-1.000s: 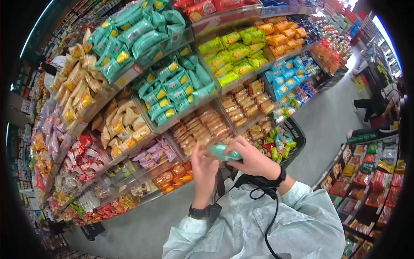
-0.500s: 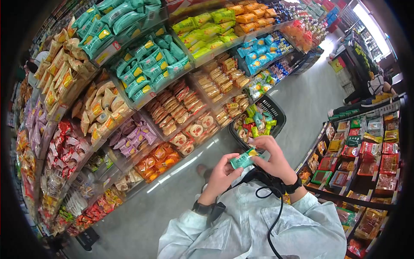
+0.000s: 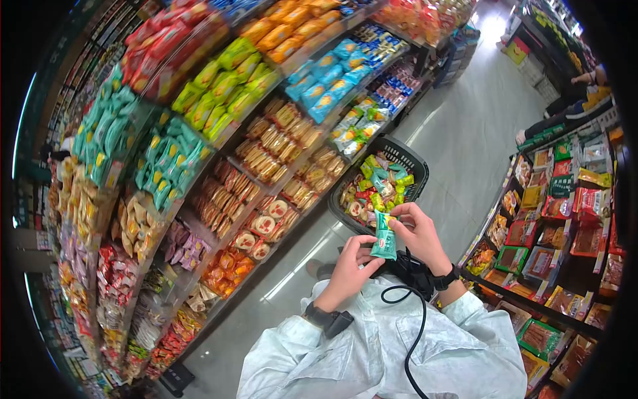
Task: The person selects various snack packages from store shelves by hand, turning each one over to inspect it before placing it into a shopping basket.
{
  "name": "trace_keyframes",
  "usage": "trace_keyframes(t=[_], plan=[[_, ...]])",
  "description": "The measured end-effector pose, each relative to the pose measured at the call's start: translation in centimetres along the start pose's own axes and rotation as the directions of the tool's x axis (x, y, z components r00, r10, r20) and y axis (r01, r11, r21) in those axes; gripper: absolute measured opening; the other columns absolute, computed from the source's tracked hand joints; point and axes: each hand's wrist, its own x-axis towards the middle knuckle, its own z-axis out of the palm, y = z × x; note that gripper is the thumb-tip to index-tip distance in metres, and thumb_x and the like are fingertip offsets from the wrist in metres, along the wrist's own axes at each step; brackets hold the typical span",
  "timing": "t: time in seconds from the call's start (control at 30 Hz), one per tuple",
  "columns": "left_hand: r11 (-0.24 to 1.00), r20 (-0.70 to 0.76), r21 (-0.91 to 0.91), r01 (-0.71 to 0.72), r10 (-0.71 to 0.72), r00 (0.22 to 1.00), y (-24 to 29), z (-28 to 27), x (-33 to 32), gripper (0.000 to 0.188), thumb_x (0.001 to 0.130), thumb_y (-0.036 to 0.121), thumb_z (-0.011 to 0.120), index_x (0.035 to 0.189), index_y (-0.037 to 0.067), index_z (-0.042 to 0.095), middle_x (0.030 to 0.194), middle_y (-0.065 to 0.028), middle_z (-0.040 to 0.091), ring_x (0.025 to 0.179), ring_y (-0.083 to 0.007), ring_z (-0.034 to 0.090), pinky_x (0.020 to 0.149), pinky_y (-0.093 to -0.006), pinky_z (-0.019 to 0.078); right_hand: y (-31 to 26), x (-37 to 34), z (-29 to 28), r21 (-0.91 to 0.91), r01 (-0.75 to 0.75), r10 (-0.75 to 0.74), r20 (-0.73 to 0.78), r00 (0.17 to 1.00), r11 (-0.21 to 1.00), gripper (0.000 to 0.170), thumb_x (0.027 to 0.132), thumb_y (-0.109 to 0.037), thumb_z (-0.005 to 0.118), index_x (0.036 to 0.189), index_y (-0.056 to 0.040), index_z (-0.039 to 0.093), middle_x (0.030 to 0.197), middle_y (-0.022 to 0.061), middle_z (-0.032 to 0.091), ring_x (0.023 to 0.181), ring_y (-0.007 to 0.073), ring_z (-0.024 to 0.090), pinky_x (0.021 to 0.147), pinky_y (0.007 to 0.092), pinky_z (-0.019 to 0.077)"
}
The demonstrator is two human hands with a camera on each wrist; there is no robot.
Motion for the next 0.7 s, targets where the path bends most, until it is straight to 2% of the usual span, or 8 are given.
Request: trace_keyframes(t=[0.17, 0.27, 0.3, 0.37, 0.43, 0.5, 0.6, 0.7], plan=[[0.999, -0.005, 0.039, 0.026, -0.026, 1.0, 0.4, 4.2, 5.9, 0.05, 0.097, -0.006, 0.079, 0.138, 0.0, 0.051, 0.135, -0.0109, 0.059, 0.123, -0.0223, 0.072, 0.107, -0.0364, 0.0614, 0.5, 2.5, -4.6, 0.241, 0.125, -0.113, -0.062, 0.992, 0.962, 0.031, 0.104, -0.006, 0.075, 0.132, 0.0007, 0.065, 0.13, 0.0101, 0.07, 0.118, 0.0188, 0.071, 0.102, 0.0341, 0.0623], [0.997, -0.029, 0.06, -0.053, 0.055, 0.998, 1.4, 6.5, 8.1, 0.05, 0.098, -0.001, 0.08, 0.139, 0.0, 0.05, 0.128, -0.0111, 0.062, 0.119, -0.022, 0.072, 0.105, -0.0373, 0.0609, 0.8, 3.6, -7.2, 0.15, 0.157, -0.143, -0.104, 0.984, 0.976, 0.032, 0.103, -0.012, 0.077, 0.132, -0.0021, 0.066, 0.12, 0.012, 0.073, 0.111, 0.0218, 0.074, 0.096, 0.0366, 0.0626], [0.94, -0.093, 0.325, -0.104, 0.141, 0.986, 1.6, 6.6, 8.8, 0.051, 0.099, 0.0, 0.08, 0.14, 0.0, 0.05, 0.129, -0.0114, 0.062, 0.118, -0.0222, 0.071, 0.104, -0.037, 0.0604, 0.8, 3.8, -8.0, -0.02, 0.177, -0.178, -0.153, 0.972, 0.984, 0.032, 0.102, -0.015, 0.077, 0.13, -0.0035, 0.067, 0.112, 0.0116, 0.073, 0.105, 0.0225, 0.074, 0.09, 0.038, 0.0615], [0.625, -0.137, 0.772, -0.116, 0.342, 0.929, 2.2, 5.2, 10.2, 0.054, 0.1, 0.003, 0.08, 0.144, 0.002, 0.048, 0.132, -0.0119, 0.061, 0.117, -0.0226, 0.071, 0.103, -0.0366, 0.0593, 0.3, 3.6, -9.9, -0.356, 0.175, -0.266, -0.226, 0.937, 0.918, 0.031, 0.101, -0.021, 0.078, 0.126, -0.0063, 0.068, 0.096, 0.0108, 0.073, 0.094, 0.0241, 0.073, 0.08, 0.0408, 0.0595], [0.697, -0.374, 0.699, -0.158, 0.545, 0.75, 2.9, 2.7, 12.2, 0.05, 0.102, 0.009, 0.079, 0.142, 0.001, 0.051, 0.132, -0.0106, 0.059, 0.112, -0.0218, 0.067, 0.103, -0.0354, 0.0573, 0.0, 3.5, -11.3, -0.475, 0.062, -0.256, -0.355, 0.899, 0.878, 0.026, 0.101, -0.027, 0.078, 0.118, -0.0096, 0.069, 0.074, 0.0074, 0.064, 0.075, 0.027, 0.066, 0.066, 0.0439, 0.0503], [0.849, -0.618, 0.46, -0.262, 0.517, 0.592, 4.0, 0.2, 13.4, 0.04, 0.105, 0.007, 0.075, 0.138, 0.0, 0.055, 0.13, -0.0102, 0.059, 0.112, -0.0197, 0.065, 0.103, -0.0331, 0.0561, 0.8, 3.2, -12.8, -0.454, -0.081, -0.147, -0.445, 0.883, 0.887, 0.024, 0.101, -0.026, 0.078, 0.116, -0.0101, 0.069, 0.069, 0.0062, 0.061, 0.068, 0.027, 0.063, 0.063, 0.0441, 0.0489], [0.843, -0.639, 0.425, -0.331, 0.538, 0.55, 6.2, -1.6, 12.2, 0.035, 0.103, 0.009, 0.077, 0.133, 0.001, 0.06, 0.123, -0.0102, 0.062, 0.108, -0.0194, 0.066, 0.099, -0.0347, 0.0567, 1.3, 2.5, -13.0, -0.433, -0.1, -0.1, -0.416, 0.904, 0.896, 0.018, 0.101, -0.023, 0.077, 0.11, -0.0081, 0.071, 0.067, 0.0079, 0.061, 0.06, 0.0257, 0.06, 0.059, 0.0428, 0.0471], [0.858, -0.558, 0.479, -0.185, 0.46, 0.691, 5.2, -4.0, 9.7, 0.032, 0.106, 0.006, 0.073, 0.134, 0.002, 0.057, 0.119, -0.0068, 0.065, 0.108, -0.0146, 0.066, 0.099, -0.0308, 0.0564, 1.0, 2.2, -11.0, -0.454, -0.074, -0.097, -0.343, 0.934, 0.888, 0.017, 0.101, -0.022, 0.076, 0.107, -0.0067, 0.073, 0.068, 0.0086, 0.062, 0.06, 0.0246, 0.061, 0.059, 0.0417, 0.0471]])
